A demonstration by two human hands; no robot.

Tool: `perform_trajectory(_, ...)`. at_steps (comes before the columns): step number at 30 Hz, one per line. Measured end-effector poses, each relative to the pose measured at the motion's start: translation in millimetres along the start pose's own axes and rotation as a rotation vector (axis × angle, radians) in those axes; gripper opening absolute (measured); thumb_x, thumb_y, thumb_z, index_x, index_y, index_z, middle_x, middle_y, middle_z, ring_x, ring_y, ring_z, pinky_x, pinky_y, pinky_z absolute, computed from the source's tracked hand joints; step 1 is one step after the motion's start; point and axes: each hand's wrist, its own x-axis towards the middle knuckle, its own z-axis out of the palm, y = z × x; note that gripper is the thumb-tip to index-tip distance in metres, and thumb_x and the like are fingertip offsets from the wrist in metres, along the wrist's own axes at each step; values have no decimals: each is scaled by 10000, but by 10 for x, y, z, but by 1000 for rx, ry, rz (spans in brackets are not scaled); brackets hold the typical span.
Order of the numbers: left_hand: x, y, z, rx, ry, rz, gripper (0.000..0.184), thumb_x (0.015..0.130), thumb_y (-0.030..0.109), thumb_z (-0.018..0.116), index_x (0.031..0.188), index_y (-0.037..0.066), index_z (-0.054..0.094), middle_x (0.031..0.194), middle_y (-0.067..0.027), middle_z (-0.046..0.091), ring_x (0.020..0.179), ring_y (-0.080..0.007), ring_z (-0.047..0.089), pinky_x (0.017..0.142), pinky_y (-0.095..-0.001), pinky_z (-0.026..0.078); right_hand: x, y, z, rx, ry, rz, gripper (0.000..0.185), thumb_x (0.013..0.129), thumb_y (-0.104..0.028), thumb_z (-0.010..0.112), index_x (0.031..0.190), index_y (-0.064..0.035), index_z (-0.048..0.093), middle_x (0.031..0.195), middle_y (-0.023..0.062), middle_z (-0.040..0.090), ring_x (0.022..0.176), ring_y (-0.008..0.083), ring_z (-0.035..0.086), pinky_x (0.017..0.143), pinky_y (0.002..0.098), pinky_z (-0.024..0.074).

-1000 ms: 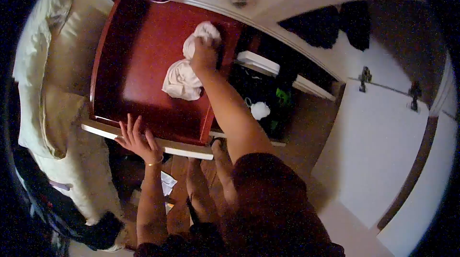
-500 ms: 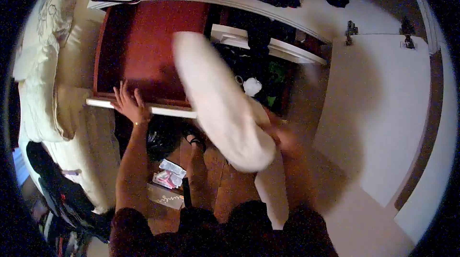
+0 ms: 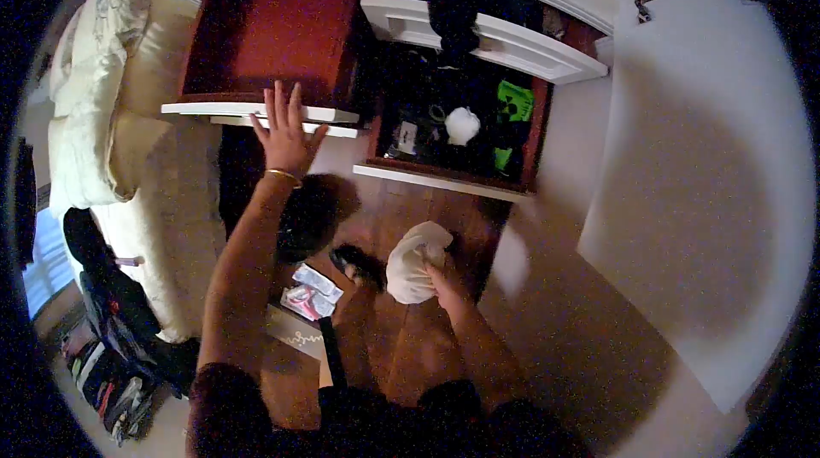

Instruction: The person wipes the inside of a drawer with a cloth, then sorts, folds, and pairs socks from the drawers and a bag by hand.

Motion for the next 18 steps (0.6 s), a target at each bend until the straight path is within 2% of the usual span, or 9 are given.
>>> perform_trajectory(2,19,120,-31,-32,6,-71,918,782,542,626,1483,126,205,1541,-205,105,1427,-390,75,1066,-668,92,174,210,124,-18,173,-133,529,884,-172,593,1363,-112,378,1248,56,532,1084,195,545,881,344,465)
perform_trajectory(3,42,112,-8,-50,19,-62,963,748,543,655,1487,132,194,1541,-218,80,1422,-414,61,1054,-682,97,154,179,227,-79,247,-290,574,847,-128,607,1365,-86,363,1271,86,513,1096,238,535,933,361,429)
perform_trajectory(6,115,-63,19,-50,17,77,974,724,497,691,1487,148,195,1542,-214,81,1419,-424,57,1037,-704,101,367,166,434,-320,406,-386,640,790,-152,656,1357,-68,370,1291,139,498,1152,283,504,971,378,405)
perform_trajectory(7,151,-101,20,-78,5,95,992,699,451,722,1490,175,190,1540,-214,89,1417,-432,58,1023,-720,105,460,171,441,-446,424,-378,704,726,-163,678,1351,-57,370,1322,191,467,1196,310,479,982,391,400)
perform_trajectory(10,223,-117,46,-125,-30,92,1063,669,388,766,1500,220,126,1548,-207,24,1419,-440,-14,1032,-716,67,970,407,471,-612,381,-551,798,638,-209,735,1347,-90,388,1270,219,459,1155,430,448,970,460,406)
perform_trajectory(11,233,-116,52,-142,-42,76,1035,686,300,750,1502,227,118,1551,-197,22,1420,-437,-28,1037,-713,50,986,500,529,-866,465,-643,743,681,-140,674,1359,-119,371,1275,232,464,1155,409,487,942,435,431)
perform_trajectory(13,284,-166,144,-77,1,107,1010,697,248,731,1501,228,119,1552,-193,26,1420,-436,-34,1040,-710,41,886,441,645,-1022,379,-596,723,691,-140,678,1353,-165,387,1278,236,451,1151,425,481,934,444,435)
perform_trajectory(15,346,-184,237,-39,75,123,993,704,175,716,1500,234,125,1550,-195,42,1421,-433,-27,1044,-708,46,1091,469,673,-1190,312,-639,709,704,-148,690,1347,-209,398,1303,232,426,1161,424,478,929,449,439)
perform_trajectory(18,483,-191,380,-19,189,143,987,696,160,725,1494,239,150,1550,-187,56,1423,-429,-11,1044,-708,59,1457,509,621,-1437,199,-596,695,714,-163,700,1341,-235,410,1312,224,418,1164,416,483,931,464,439)
